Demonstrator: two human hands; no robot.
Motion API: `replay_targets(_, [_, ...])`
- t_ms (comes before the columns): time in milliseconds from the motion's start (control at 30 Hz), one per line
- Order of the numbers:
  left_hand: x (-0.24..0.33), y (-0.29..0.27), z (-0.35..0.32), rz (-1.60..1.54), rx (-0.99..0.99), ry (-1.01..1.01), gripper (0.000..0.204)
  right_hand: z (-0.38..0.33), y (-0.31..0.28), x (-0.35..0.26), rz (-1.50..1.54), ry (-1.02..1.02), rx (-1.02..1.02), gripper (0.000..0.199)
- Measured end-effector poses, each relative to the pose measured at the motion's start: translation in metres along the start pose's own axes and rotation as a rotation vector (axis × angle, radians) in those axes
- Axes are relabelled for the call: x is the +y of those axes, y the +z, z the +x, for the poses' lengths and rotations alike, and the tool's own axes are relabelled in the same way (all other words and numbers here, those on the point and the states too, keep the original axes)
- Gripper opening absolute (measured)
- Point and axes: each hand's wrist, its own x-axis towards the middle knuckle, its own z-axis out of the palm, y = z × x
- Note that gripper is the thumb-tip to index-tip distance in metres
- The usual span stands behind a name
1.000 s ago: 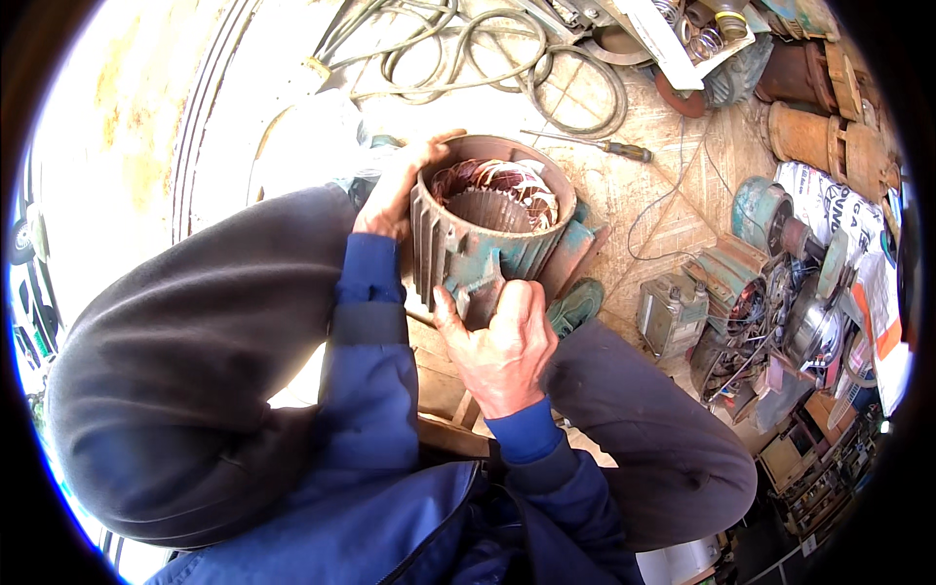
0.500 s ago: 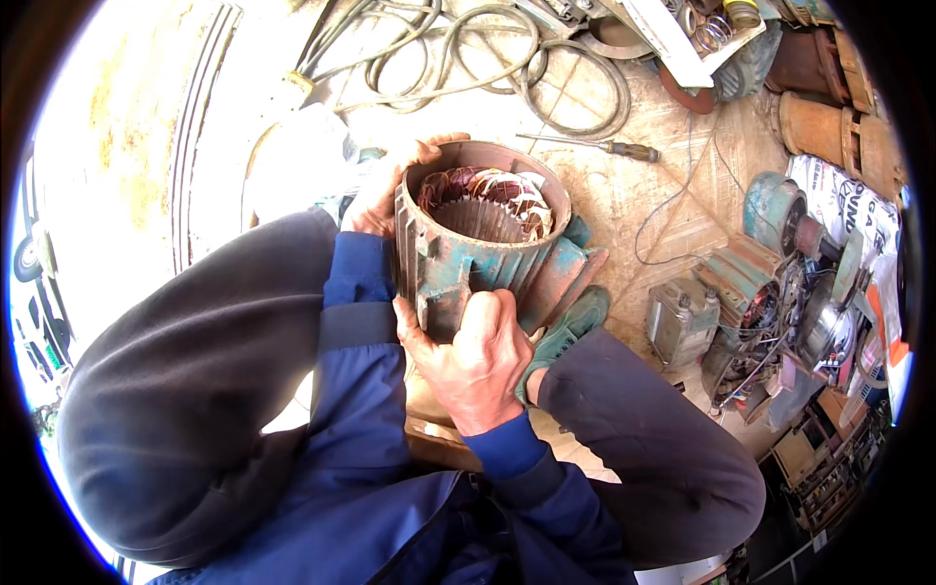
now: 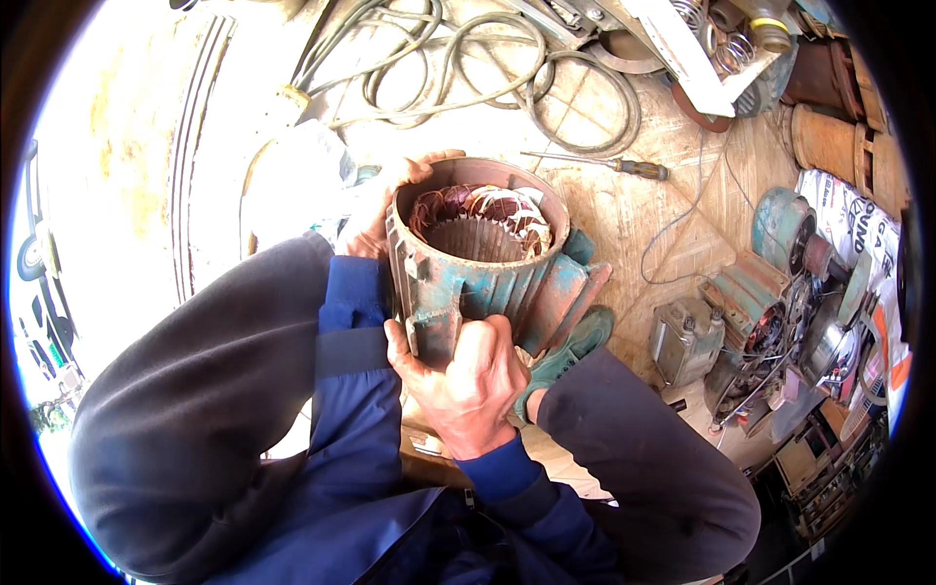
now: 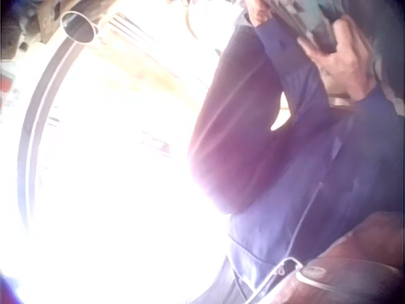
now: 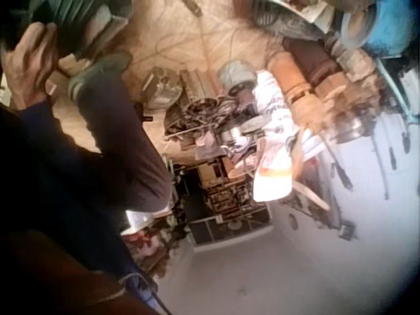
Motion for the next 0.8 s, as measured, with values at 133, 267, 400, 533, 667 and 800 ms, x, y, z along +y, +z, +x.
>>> replay_targets(133, [-0.002, -0.006, 0.003, -0.002, -0.020, 0.014, 0.061, -0.004, 0.002, 0.000, 0.037, 0.001, 0.010, 0.055])
replay_targets(267, [-0.010, -0.011, 0.008, -0.005, -0.057, 0.034, 0.060, -0.009, 0.001, 0.002, 0.034, -0.019, -0.010, 0.058])
replay_targets(400, [-0.019, -0.015, 0.015, 0.007, -0.134, 0.081, 0.060, -0.015, -0.010, 0.005, 0.064, -0.023, -0.074, 0.059])
replay_targets(533, [-0.019, -0.009, 0.018, 0.070, -0.156, 0.068, 0.058, -0.014, -0.029, 0.018, 0.158, -0.067, -0.147, 0.054])
replay_targets(667, [-0.021, -0.016, 0.013, -0.024, -0.182, 0.042, 0.061, 0.021, -0.048, 0.036, -0.060, -0.012, 0.091, 0.051])
replay_targets(800, [-0.017, -0.012, 0.010, -0.022, -0.182, 0.044, 0.062, 0.035, -0.030, 0.083, 0.200, 0.411, -0.041, 0.066])
